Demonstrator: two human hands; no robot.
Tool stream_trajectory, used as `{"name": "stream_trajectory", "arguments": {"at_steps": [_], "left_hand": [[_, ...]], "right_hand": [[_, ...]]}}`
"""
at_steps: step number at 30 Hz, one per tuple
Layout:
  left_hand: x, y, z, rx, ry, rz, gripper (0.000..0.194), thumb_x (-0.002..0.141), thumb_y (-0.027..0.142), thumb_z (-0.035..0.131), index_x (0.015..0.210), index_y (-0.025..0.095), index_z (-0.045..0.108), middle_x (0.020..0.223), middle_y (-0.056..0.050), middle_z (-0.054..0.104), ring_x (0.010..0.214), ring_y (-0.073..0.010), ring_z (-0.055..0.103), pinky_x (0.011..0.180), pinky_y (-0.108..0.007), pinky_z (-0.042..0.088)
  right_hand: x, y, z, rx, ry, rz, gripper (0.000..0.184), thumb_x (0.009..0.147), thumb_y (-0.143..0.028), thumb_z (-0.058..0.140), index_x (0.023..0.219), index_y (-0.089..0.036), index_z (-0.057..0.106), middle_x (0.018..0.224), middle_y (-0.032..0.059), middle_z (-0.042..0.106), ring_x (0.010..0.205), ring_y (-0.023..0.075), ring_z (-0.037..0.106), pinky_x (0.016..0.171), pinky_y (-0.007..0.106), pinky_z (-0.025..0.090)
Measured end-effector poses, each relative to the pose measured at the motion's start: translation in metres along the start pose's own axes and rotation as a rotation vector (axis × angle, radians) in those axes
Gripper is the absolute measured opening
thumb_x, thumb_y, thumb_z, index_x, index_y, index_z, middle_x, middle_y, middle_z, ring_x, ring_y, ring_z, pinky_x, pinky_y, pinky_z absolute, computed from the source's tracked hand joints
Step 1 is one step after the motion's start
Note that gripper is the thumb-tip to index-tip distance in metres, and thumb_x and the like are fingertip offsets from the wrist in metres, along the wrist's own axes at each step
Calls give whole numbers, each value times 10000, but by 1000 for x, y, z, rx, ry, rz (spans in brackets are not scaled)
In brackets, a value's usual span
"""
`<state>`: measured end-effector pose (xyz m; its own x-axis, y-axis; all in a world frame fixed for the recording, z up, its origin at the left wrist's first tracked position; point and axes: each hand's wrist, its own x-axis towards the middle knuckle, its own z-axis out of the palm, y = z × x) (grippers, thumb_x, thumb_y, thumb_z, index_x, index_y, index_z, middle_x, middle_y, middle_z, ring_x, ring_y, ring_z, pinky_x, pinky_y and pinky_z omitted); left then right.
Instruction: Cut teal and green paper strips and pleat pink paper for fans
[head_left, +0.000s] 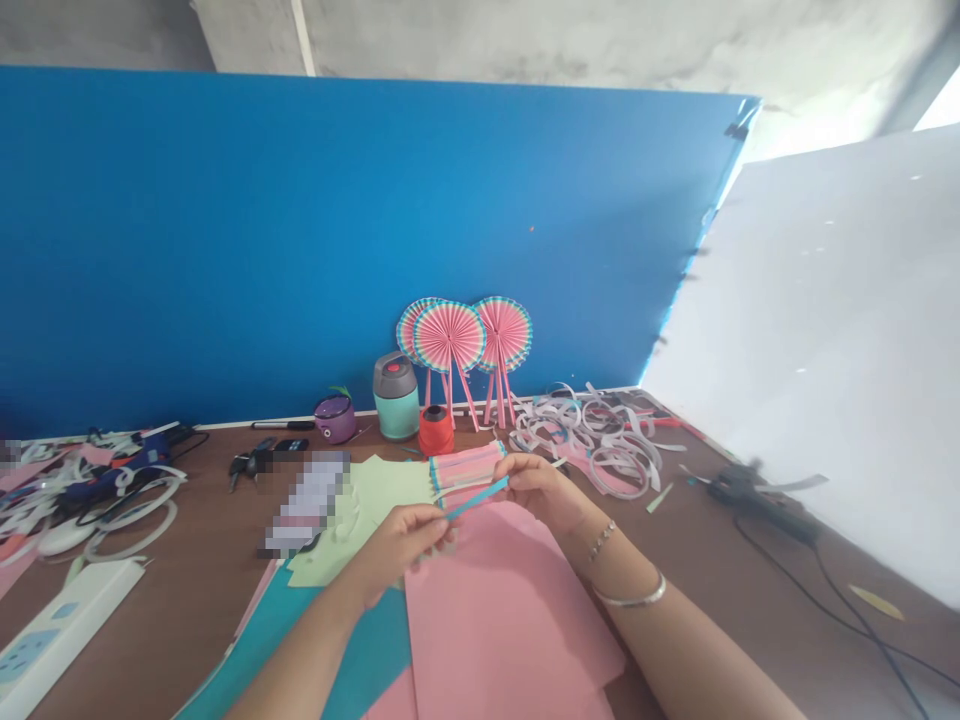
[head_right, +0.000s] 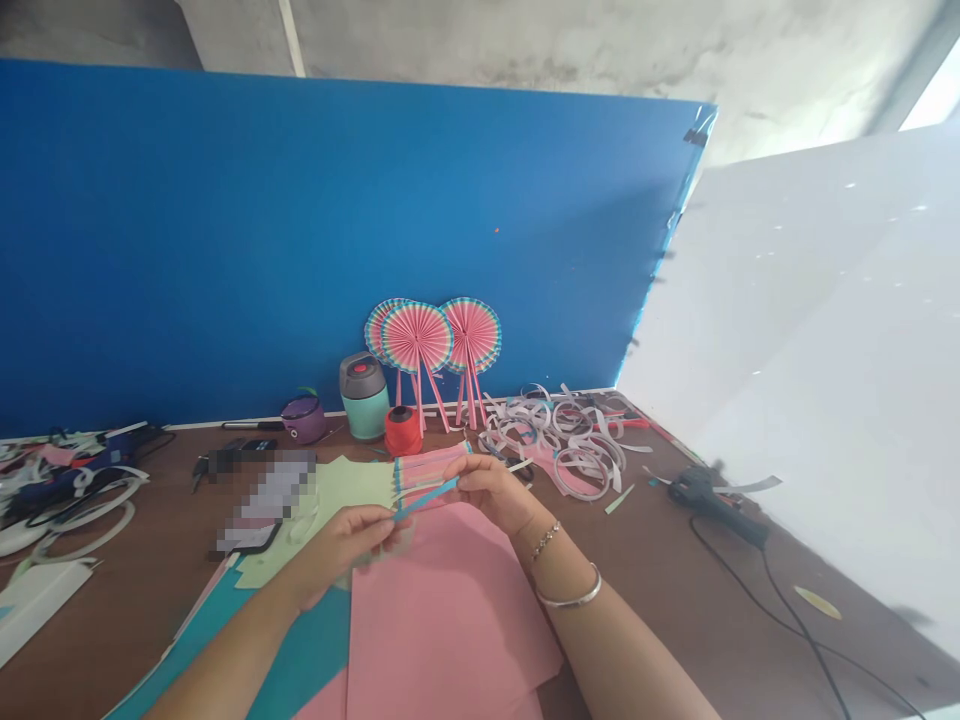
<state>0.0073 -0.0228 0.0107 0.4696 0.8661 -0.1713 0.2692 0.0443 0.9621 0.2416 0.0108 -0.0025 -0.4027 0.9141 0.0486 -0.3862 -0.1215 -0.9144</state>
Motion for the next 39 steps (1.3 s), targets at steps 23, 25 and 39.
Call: {"name": "stream_trajectory", "arguments": {"at_steps": [23,25,39], "left_hand": [[-8,0,-24,230,54,-262,150,586,303,610,581,169,542,567,11,562,580,-142,557,523,-236,416],[-8,-1,-24,263,43,-258,137,589,295,585,575,168,538,549,15,547,559,-136,533,502,-227,387],[-4,-13,-29,413,-22,-240,124,584,280,492,567,165,536,525,45,462,501,-107,400,472,-221,284]], "right_hand": [[-7,-8,-4,-935,79,395,174,573,-156,563,678,-159,702,561,20,633,537,133,560,468,214,381],[-9,1,-9,-889,79,369,180,584,-150,550,679,-154,703,554,15,629,504,121,536,460,215,374],[-18,28,-10,-969,93,237,223,637,-130,532,816,-150,663,657,10,617,576,124,512,521,214,362]]}}
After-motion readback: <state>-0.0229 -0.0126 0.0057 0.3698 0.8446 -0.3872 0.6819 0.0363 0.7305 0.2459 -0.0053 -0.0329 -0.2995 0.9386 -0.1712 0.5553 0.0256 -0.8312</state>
